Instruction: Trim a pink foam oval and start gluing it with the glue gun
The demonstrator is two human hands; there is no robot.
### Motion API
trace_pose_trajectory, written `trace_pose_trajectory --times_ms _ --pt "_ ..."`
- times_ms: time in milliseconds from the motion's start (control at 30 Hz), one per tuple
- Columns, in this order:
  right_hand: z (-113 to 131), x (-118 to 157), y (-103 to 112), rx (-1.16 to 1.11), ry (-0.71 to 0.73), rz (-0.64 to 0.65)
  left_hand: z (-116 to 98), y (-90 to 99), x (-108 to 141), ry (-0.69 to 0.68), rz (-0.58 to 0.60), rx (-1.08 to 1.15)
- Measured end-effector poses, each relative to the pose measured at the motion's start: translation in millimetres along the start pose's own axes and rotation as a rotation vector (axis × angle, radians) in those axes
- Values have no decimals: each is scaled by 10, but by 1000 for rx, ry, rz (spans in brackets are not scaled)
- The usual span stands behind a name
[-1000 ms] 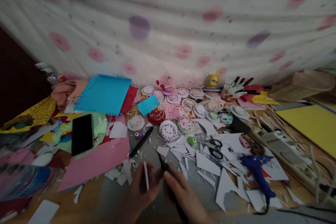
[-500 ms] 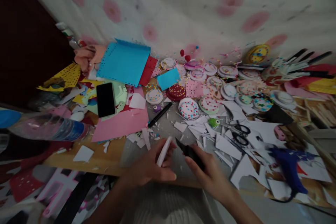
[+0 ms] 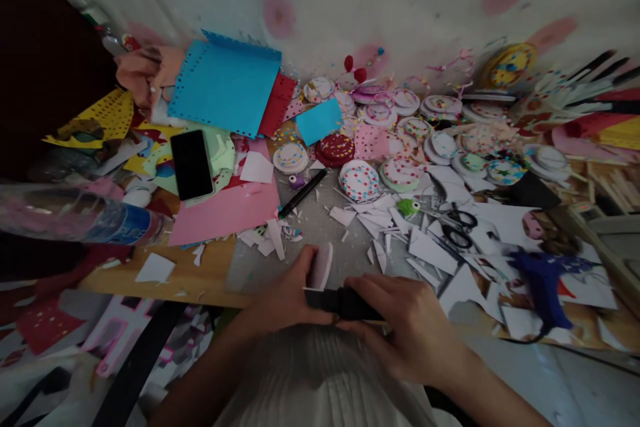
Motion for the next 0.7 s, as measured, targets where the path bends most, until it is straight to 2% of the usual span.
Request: trace_pose_trajectory --times_ms 133,300,367,500,700 --pt "-17 108 13 -14 -28 -62 -22 -97 43 -16 -51 -56" --pt "-52 211 -61 -5 -56 -77 -153 -29 151 -113 -362 -392" --pt "-44 235 -80 22 -63 -96 -133 -37 157 -92 -412 -531" --pt "-4 259 -155 53 -68 -75 -33 -59 143 10 -420 -620" --pt "-59 333 -164 129 -82 -84 1 -139 157 0 -354 -562"
Point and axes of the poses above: each hand's wrist, its own x-axis away from the middle knuckle, its own y-axis out of the back of the hand, z = x × y, the point moved 9 cm from there along -x, towards the middle knuckle, and after that the axes turned 13 degrees about y, right-handed, at the moved point
